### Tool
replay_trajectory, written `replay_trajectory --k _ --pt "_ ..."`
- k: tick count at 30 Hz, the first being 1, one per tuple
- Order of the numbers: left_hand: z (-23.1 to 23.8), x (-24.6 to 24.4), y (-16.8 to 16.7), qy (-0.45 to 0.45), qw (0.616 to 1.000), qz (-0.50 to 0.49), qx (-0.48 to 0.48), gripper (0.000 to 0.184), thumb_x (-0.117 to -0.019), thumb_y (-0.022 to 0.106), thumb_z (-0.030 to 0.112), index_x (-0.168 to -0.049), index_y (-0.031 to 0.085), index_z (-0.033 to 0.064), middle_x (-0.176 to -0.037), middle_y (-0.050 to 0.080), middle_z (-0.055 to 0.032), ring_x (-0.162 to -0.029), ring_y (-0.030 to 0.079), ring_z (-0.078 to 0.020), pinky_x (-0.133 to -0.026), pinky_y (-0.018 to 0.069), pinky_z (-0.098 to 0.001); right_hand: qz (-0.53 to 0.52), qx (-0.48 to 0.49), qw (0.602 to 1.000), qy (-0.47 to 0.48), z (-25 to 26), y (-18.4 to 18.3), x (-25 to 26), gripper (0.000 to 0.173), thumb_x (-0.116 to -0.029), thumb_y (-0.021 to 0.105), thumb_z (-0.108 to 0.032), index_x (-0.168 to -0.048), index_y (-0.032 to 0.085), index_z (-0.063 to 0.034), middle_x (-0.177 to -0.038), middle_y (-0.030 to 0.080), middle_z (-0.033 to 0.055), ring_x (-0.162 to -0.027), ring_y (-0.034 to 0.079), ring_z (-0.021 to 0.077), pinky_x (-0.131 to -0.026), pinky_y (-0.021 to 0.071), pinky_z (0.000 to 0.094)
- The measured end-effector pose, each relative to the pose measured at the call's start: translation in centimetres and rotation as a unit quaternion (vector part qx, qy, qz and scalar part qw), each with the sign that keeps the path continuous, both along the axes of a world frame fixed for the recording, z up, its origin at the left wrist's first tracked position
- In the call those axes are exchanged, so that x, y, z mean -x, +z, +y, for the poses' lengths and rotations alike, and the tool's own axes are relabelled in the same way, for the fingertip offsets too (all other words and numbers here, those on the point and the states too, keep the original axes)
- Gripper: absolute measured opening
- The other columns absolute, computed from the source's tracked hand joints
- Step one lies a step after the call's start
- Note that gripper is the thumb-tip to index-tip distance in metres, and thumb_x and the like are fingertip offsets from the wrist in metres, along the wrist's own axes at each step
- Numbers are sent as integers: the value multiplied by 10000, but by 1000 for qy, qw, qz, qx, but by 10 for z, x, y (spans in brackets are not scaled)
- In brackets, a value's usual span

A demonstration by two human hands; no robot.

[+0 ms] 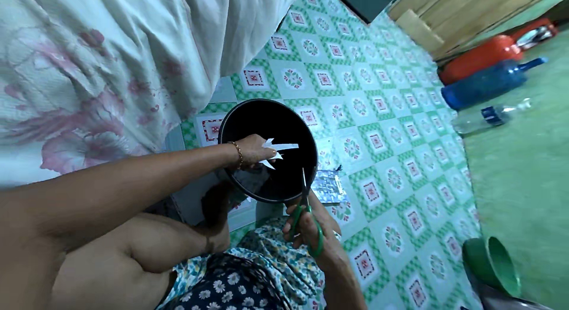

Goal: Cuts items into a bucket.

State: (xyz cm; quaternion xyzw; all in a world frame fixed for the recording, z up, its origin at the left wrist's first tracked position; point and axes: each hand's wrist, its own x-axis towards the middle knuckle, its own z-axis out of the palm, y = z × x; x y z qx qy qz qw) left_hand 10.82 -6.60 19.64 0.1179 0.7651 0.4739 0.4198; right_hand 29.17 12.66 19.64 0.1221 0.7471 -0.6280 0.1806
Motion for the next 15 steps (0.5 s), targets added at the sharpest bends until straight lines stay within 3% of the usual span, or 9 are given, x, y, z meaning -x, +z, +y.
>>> replay_trajectory --k 5,10,12,15 --pt "-7 -3 3 -40 994 81 -61 304 -1090 508 216 -1027 641 -50 -775 543 -48 -628 461 -72 -622 425 -254 -3 -22 1000 12 -5 5 2 673 -930 553 -658 -1171 535 -31 -820 687 -66 -684 669 54 -541 541 201" --pt "-12 0 5 -76 989 91 -93 291 -1080 523 197 -995 654 -48 -785 586 -35 -647 494 -42 -644 443 -234 2 -40 999 7 -16 10 10 516 -1006 496 -506 -1140 546 -10 -793 681 -45 -662 662 53 -541 539 191" --pt "-12 -2 8 -103 987 84 -87 282 -1078 528 184 -1017 654 -61 -840 614 -71 -705 535 -67 -706 474 -261 19 -43 999 2 -20 9 14 486 -1024 479 -468 -1132 555 0 -784 682 -40 -651 657 48 -548 535 185" --pt "-12 -3 6 -144 981 98 -81 278 -1075 532 178 -1009 659 -60 -846 615 -77 -713 530 -75 -711 467 -270 36 -46 998 -19 -26 9 19 377 -1063 412 -326 -1097 569 14 -755 668 -38 -633 647 38 -561 540 177"
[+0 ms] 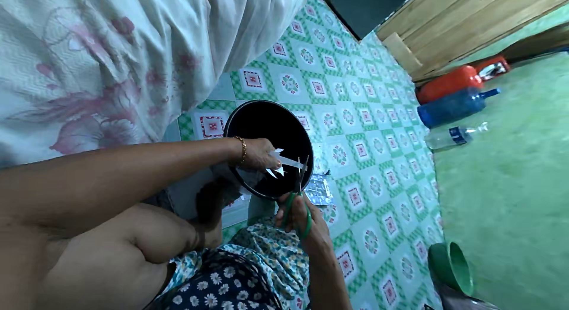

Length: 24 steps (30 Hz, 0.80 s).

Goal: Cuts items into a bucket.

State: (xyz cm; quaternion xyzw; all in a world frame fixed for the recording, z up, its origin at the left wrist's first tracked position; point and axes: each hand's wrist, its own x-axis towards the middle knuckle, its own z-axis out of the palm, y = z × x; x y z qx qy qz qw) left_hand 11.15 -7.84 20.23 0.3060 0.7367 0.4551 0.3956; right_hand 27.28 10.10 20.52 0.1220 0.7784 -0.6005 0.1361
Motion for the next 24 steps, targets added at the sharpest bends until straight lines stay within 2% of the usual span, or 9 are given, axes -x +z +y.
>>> replay_trajectory --k 4,7,9,12,14,17,19,21,24 --pt "0 1 2 -6 1000 -16 18 299 -1082 521 193 -1006 647 -68 -833 586 -83 -701 513 -95 -691 456 -286 39 34 997 -62 -5 -8 5 245 -1052 440 -167 -974 614 -15 -612 611 -65 -532 598 21 -536 528 175" --pt "-2 3 6 7 999 -40 36 308 -1089 507 208 -1074 633 -72 -897 602 -105 -735 528 -108 -720 469 -296 56 50 993 -88 -7 -10 4 239 -1046 438 -97 -923 631 -31 -563 610 -69 -485 587 12 -506 521 168" --pt "-3 4 10 17 997 -52 54 328 -1095 491 227 -1101 619 -75 -908 590 -113 -722 509 -114 -702 457 -295 34 40 997 -61 -5 -9 1 237 -1053 428 -161 -984 607 -21 -615 626 -64 -532 609 21 -545 539 177" --pt "-4 4 10 31 996 -60 57 336 -1096 488 240 -1070 618 -68 -876 572 -98 -686 490 -101 -659 440 -274 -3 -11 1000 12 -3 -7 -4 371 -1045 445 -348 -1091 565 1 -740 664 -48 -631 639 27 -581 534 172" --pt "-3 4 7 17 997 -62 49 335 -1098 484 215 -1125 613 -92 -990 616 -147 -795 551 -130 -762 476 -306 -4 -23 1000 21 -4 -6 -3 378 -1035 459 -357 -1084 571 1 -739 664 -46 -631 635 25 -579 529 172" --pt "0 2 3 9 996 -79 40 320 -1094 491 196 -1160 595 -99 -1064 620 -167 -880 586 -144 -833 491 -317 3 -10 1000 -29 -11 -4 3 233 -1039 475 -206 -977 599 -19 -629 606 -62 -547 605 18 -553 536 174" --pt "-1 2 4 13 995 -84 46 320 -1095 490 211 -1166 600 -81 -1037 619 -148 -830 564 -124 -776 476 -297 29 19 997 -67 -14 -7 4 198 -1031 495 -120 -903 623 -40 -566 601 -71 -485 582 9 -498 513 161" --pt "-2 2 7 22 995 -79 60 326 -1094 491 236 -1106 616 -65 -907 584 -99 -708 494 -96 -676 440 -271 37 31 996 -68 -13 -9 3 197 -1026 488 -116 -899 620 -44 -567 614 -69 -482 590 9 -495 517 160" --pt "-4 4 11 30 994 -79 74 350 -1095 489 275 -1067 622 -47 -817 554 -66 -597 422 -71 -561 377 -240 12 -22 1000 7 -8 -5 -3 302 -1039 459 -279 -1044 581 -3 -680 640 -63 -589 625 20 -577 543 180"
